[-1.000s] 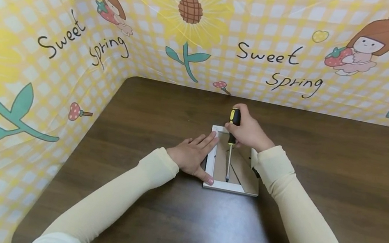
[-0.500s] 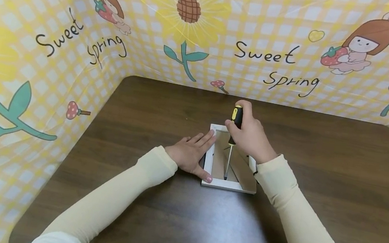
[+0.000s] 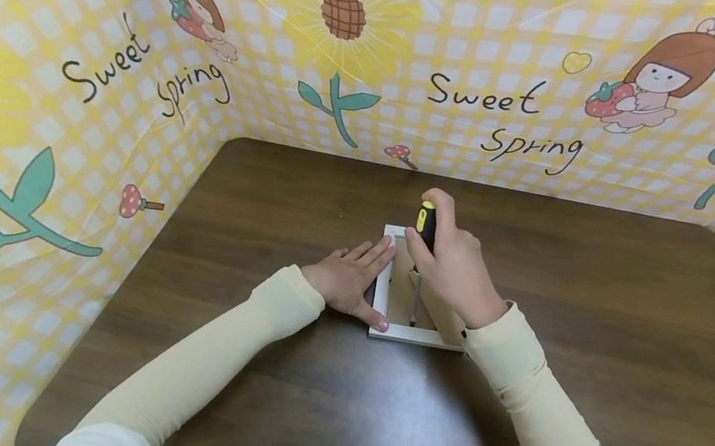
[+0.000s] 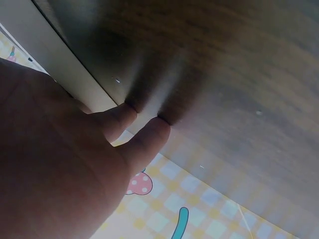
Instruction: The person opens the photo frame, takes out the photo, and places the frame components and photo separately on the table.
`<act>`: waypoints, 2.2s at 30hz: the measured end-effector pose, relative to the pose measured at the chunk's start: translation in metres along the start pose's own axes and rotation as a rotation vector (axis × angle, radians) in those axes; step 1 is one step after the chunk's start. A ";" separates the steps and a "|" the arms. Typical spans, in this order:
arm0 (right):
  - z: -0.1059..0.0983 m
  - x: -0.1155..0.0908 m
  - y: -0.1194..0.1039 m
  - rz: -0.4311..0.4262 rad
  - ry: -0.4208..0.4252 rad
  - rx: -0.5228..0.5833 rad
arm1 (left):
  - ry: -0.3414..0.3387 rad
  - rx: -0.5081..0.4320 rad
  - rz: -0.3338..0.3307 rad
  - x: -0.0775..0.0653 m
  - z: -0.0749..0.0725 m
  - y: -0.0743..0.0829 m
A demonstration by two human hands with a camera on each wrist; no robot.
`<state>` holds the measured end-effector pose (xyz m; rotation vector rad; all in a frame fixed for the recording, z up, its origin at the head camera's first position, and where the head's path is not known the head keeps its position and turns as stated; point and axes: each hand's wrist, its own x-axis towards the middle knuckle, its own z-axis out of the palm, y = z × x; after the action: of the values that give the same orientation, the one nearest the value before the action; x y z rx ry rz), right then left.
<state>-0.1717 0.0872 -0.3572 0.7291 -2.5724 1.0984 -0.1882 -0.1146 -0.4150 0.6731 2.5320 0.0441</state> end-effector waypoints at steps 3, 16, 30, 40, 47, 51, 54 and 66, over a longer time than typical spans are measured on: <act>0.000 -0.006 -0.002 -0.020 0.036 -0.027 | 0.000 -0.003 0.000 0.000 0.000 0.000; -0.003 -0.031 -0.010 -0.123 0.152 -0.077 | 0.009 -0.010 0.005 0.000 0.000 0.000; 0.003 -0.049 -0.014 -0.281 0.247 -0.133 | 0.017 -0.015 0.009 0.000 0.000 -0.002; 0.005 -0.058 -0.015 -0.325 0.290 -0.124 | 0.020 0.000 0.007 0.001 0.002 -0.001; -0.010 -0.020 0.004 0.002 0.045 0.095 | 0.014 -0.018 0.003 0.001 0.000 -0.001; -0.011 0.012 0.031 0.304 -0.162 0.285 | 0.007 -0.029 0.004 0.001 -0.001 0.000; -0.004 0.029 0.053 0.449 -0.260 0.356 | 0.005 -0.023 0.000 0.000 -0.001 0.001; 0.009 0.035 0.070 0.548 -0.253 0.388 | 0.001 -0.017 -0.004 0.000 -0.002 0.001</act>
<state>-0.2393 0.1096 -0.3916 0.2361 -2.8971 1.8101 -0.1886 -0.1137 -0.4135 0.6610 2.5309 0.0645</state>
